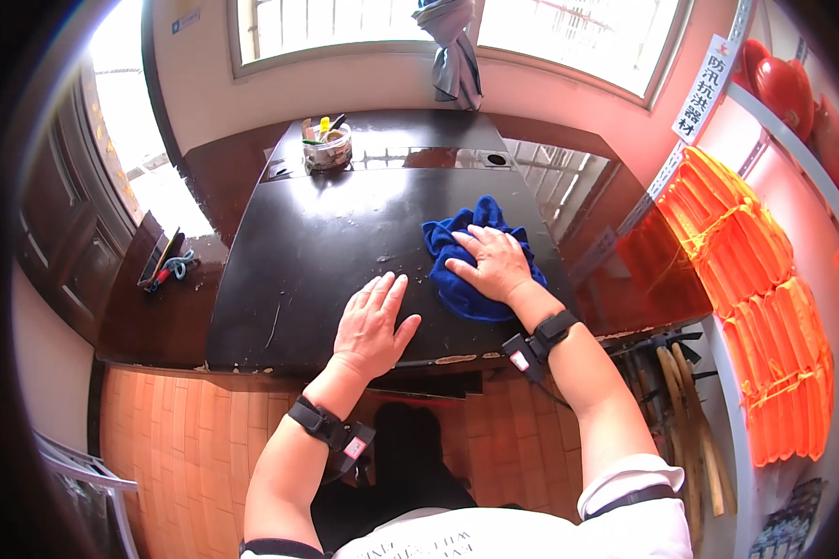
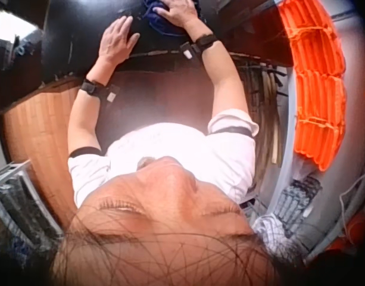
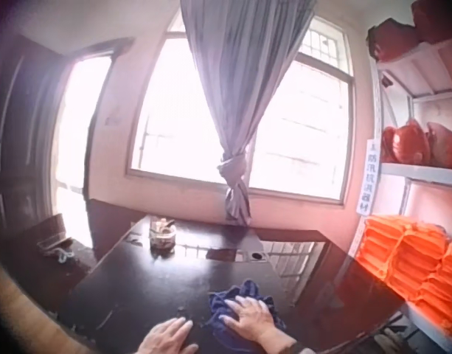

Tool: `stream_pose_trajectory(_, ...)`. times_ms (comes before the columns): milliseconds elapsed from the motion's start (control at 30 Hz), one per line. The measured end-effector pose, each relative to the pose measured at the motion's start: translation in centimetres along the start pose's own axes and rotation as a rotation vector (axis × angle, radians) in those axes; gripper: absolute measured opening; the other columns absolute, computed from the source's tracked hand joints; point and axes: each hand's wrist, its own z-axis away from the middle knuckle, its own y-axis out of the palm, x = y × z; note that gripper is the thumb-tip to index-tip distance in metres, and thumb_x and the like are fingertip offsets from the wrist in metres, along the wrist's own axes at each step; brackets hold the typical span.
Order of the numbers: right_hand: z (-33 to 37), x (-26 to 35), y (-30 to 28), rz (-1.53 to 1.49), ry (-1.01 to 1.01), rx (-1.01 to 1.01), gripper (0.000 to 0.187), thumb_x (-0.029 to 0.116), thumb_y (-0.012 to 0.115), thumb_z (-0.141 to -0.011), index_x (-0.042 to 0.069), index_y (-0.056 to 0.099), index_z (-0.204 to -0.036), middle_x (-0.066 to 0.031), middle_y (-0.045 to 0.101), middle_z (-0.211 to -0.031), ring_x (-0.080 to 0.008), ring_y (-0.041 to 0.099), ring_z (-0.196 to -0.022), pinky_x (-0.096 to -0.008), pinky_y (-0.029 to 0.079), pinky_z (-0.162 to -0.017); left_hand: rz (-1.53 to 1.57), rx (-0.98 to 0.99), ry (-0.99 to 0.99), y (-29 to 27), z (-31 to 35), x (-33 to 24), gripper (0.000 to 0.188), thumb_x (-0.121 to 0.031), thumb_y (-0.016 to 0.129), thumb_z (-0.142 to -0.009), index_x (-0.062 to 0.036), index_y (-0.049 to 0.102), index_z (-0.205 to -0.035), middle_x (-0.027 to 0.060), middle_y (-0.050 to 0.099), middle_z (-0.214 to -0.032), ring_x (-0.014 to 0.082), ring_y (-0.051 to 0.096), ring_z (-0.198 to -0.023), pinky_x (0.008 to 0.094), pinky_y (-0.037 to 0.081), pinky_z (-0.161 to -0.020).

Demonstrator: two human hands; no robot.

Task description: Cleaning a dark wooden table with a blue cloth.

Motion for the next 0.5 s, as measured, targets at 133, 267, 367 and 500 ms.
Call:
stream_pose_trajectory(133, -1.2, -6.2, 0.3, 0.022, 0.124, -0.092, 0.062, 0.063, 0.048, -0.083, 0.021, 0.056, -0.127, -0.007, 0.053, -0.131, -0.0257, 0.046, -0.124, -0.0425, 0.033, -0.104, 0.03, 0.008, -0.005, 0.1, 0.1, -0.1, 0.055, -0.039, 0.053, -0.091, -0.0038, 0.046, -0.133, 0.0182, 0.048, -0.134, 0.0332, 0.044, -0.126, 0.0421, 0.032, -0.107)
stream_pose_trajectory(267, -0.6, -14.2, -1.1, 0.114, 0.375, -0.086, 0.06, 0.063, 0.045, -0.084, 0.022, 0.057, -0.126, -0.0066, 0.057, -0.126, -0.0272, 0.054, -0.115, -0.0419, 0.043, -0.095, 0.024, 0.024, -0.026, -0.4, 0.3, 0.0, 0.055, -0.038, 0.054, -0.09, -0.0042, 0.046, -0.133, 0.0182, 0.049, -0.133, 0.0328, 0.045, -0.124, 0.0417, 0.034, -0.106)
stream_pose_trajectory(367, 3.1, -20.2, -4.0, 0.219, 0.733, -0.078, 0.063, 0.065, 0.041, -0.086, 0.023, 0.053, -0.13, -0.0068, 0.055, -0.131, -0.0289, 0.053, -0.118, -0.0442, 0.043, -0.096, 0.063, 0.011, -0.037, -0.5, 0.1, -0.1, 0.054, -0.036, 0.056, -0.089, -0.0038, 0.047, -0.131, 0.0188, 0.049, -0.132, 0.0327, 0.046, -0.123, 0.042, 0.035, -0.105)
stream_pose_trajectory(500, 9.1, -25.6, -6.4, 0.289, 1.122, -0.02, 0.069, 0.069, 0.034, -0.086, 0.026, 0.041, -0.14, -0.0059, 0.044, -0.143, -0.0308, 0.044, -0.128, -0.0493, 0.036, -0.102, 0.061, -0.007, -0.031, -0.7, -0.1, -0.3, 0.054, -0.035, 0.058, -0.088, -0.0034, 0.048, -0.13, 0.0188, 0.05, -0.131, 0.0327, 0.047, -0.121, 0.0421, 0.036, -0.104)
